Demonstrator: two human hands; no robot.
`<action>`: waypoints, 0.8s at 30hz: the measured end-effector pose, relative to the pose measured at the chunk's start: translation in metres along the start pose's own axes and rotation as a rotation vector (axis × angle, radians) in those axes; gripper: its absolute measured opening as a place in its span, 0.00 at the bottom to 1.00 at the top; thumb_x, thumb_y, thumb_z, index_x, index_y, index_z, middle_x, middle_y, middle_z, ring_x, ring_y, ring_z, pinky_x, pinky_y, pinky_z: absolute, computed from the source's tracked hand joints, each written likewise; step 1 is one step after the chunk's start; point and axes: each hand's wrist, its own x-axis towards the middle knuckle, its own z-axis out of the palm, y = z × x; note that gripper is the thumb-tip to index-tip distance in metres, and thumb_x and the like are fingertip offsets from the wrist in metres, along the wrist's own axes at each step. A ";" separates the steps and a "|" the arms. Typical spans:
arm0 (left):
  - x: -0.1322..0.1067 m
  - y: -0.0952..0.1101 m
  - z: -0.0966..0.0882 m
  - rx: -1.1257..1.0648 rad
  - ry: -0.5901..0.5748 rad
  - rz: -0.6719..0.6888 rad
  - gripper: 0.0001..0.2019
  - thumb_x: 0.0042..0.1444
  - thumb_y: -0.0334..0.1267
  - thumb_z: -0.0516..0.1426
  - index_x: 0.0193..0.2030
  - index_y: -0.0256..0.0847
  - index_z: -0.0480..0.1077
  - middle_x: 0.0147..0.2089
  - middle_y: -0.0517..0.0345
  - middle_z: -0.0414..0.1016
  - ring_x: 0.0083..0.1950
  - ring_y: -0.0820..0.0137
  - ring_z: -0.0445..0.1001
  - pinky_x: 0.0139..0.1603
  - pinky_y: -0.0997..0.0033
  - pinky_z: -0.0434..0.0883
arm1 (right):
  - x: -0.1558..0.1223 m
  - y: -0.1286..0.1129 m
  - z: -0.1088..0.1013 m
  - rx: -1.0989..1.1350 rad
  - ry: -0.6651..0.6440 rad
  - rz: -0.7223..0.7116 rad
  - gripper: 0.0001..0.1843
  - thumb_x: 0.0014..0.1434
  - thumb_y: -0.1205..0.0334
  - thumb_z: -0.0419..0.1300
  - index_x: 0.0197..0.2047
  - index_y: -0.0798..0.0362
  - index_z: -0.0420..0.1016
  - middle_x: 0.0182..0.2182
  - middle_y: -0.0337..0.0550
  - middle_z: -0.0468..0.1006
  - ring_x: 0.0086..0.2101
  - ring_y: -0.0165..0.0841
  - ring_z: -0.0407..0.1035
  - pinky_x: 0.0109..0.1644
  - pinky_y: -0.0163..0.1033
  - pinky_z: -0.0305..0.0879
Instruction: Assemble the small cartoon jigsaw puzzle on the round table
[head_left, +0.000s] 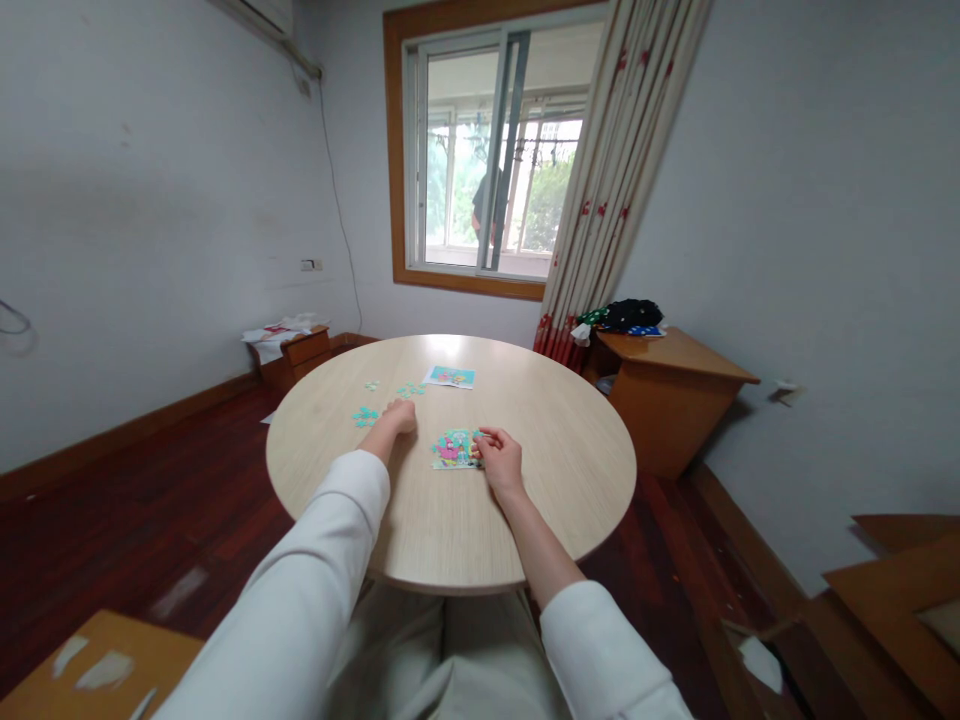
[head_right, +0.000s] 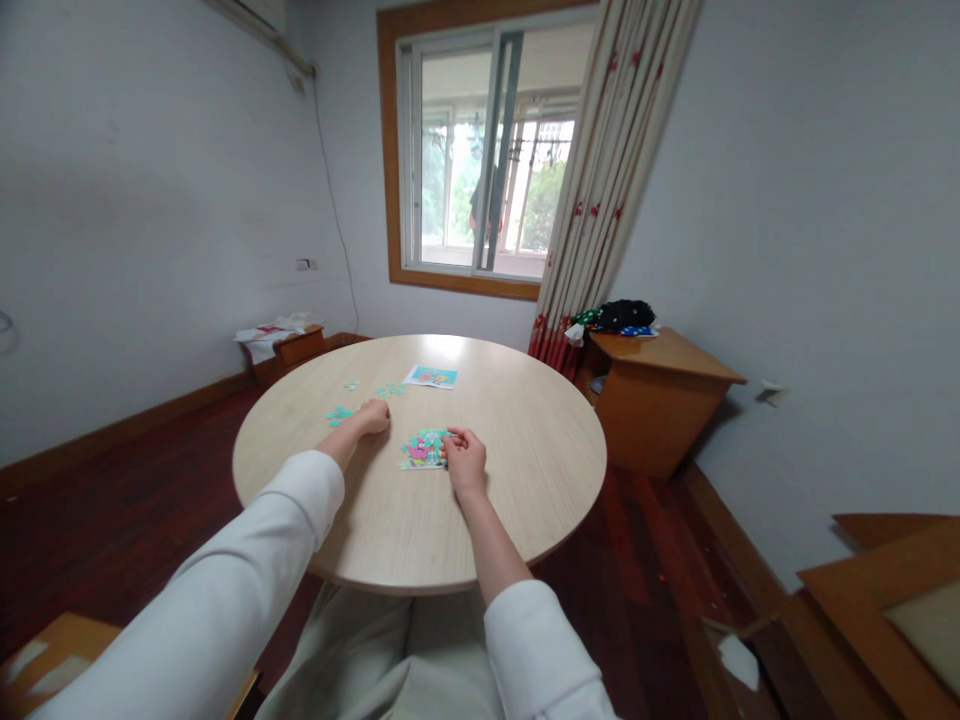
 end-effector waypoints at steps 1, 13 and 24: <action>-0.001 0.001 -0.001 0.006 -0.019 -0.010 0.18 0.44 0.32 0.56 0.44 0.34 0.71 0.49 0.37 0.71 0.50 0.55 0.70 0.46 0.62 0.67 | 0.000 0.000 0.000 0.000 0.002 0.001 0.15 0.37 0.58 0.64 0.30 0.57 0.72 0.18 0.35 0.72 0.21 0.28 0.67 0.23 0.32 0.65; -0.013 0.001 -0.006 -0.024 -0.059 0.036 0.17 0.46 0.28 0.54 0.46 0.35 0.68 0.50 0.41 0.71 0.49 0.60 0.71 0.43 0.70 0.67 | 0.000 0.003 -0.001 0.003 -0.005 0.006 0.15 0.38 0.58 0.64 0.31 0.57 0.71 0.18 0.35 0.72 0.21 0.27 0.67 0.24 0.32 0.66; -0.033 -0.008 -0.005 -0.112 -0.066 0.128 0.13 0.44 0.28 0.56 0.39 0.36 0.72 0.41 0.48 0.76 0.39 0.65 0.74 0.35 0.75 0.67 | -0.005 0.004 0.000 -0.036 -0.005 -0.011 0.18 0.37 0.56 0.65 0.32 0.56 0.71 0.18 0.35 0.73 0.21 0.28 0.68 0.24 0.33 0.68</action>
